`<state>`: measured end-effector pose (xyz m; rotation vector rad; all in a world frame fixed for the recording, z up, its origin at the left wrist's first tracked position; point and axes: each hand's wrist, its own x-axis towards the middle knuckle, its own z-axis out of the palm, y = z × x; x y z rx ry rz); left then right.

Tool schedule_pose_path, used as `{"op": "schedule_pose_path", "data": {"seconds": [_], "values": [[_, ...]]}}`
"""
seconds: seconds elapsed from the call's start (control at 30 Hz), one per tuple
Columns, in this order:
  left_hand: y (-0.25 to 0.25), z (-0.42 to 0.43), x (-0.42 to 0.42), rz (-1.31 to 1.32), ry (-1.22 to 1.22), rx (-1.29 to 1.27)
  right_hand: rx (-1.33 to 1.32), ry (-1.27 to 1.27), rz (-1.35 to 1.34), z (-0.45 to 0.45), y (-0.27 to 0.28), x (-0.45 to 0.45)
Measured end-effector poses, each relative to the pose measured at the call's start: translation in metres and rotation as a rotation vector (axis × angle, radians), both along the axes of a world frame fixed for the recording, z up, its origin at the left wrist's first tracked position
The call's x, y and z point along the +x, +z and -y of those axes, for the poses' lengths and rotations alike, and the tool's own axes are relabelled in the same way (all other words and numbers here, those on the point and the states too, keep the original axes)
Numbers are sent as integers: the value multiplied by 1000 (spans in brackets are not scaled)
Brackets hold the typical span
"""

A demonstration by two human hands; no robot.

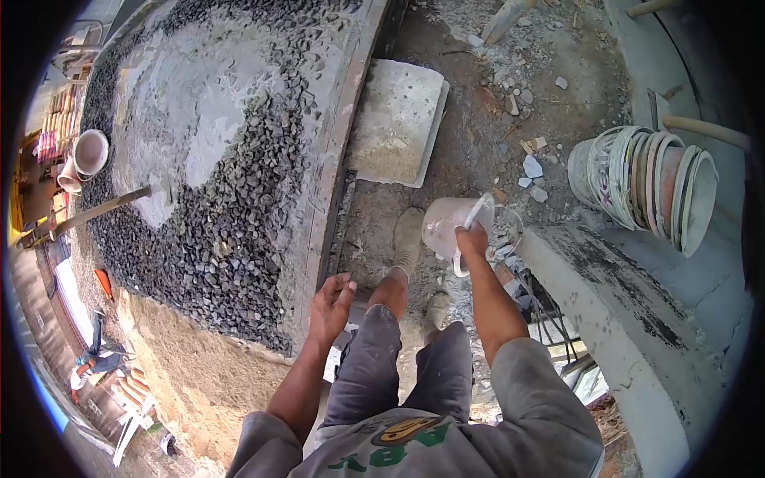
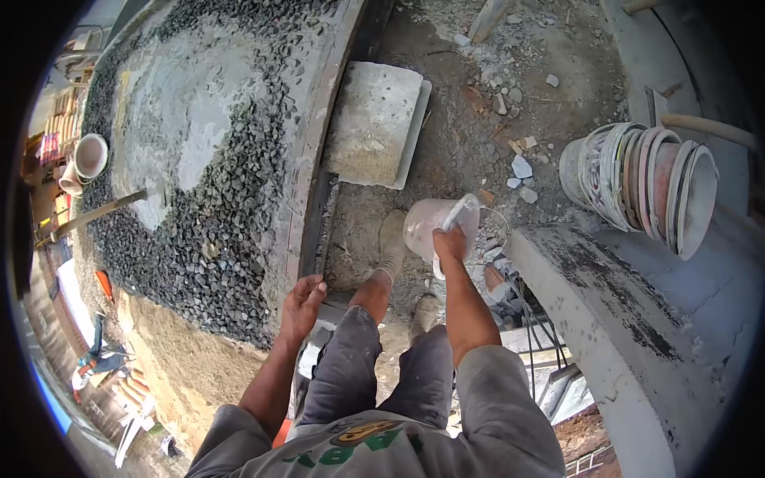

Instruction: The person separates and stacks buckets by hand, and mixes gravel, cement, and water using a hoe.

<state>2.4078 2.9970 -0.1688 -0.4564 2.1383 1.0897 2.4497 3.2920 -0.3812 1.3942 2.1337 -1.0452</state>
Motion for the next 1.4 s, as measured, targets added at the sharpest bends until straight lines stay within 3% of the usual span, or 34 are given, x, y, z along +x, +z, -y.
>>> {"op": "schedule_pose_path", "data": {"seconds": [0.2,0.23,0.27,0.33,0.4,0.5,0.6,0.7,0.8,0.93,1.03,1.13,1.27,1.4], "values": [[29,-37,35,-105,226,158,-36,983,-573,112,224,14],[39,-34,49,-132,258,158,-47,1082,-602,125,249,22],[50,-28,63,-110,461,84,-55,1194,-642,136,268,27],[111,-5,84,61,765,320,-111,1421,-696,150,305,42],[103,30,141,-103,832,341,-207,1599,-721,156,340,53],[154,61,198,-242,963,306,-279,1423,-1074,159,408,71],[197,88,261,-385,1135,268,-279,1190,-1066,161,449,74],[256,130,326,-535,1301,240,-396,1131,-764,175,442,71],[347,160,397,-806,1477,79,-393,1408,-631,189,394,68],[450,201,522,-1099,1585,-389,-381,1789,-548,248,412,116],[497,222,616,-1130,1723,-627,-344,2003,-568,297,419,166],[500,252,711,-1108,1930,-631,-409,2111,-630,345,416,224],[459,282,799,-1020,2215,-531,-531,2212,-584,388,429,299],[426,277,848,-1018,2288,-335,-537,2294,-494,409,444,330]]}}
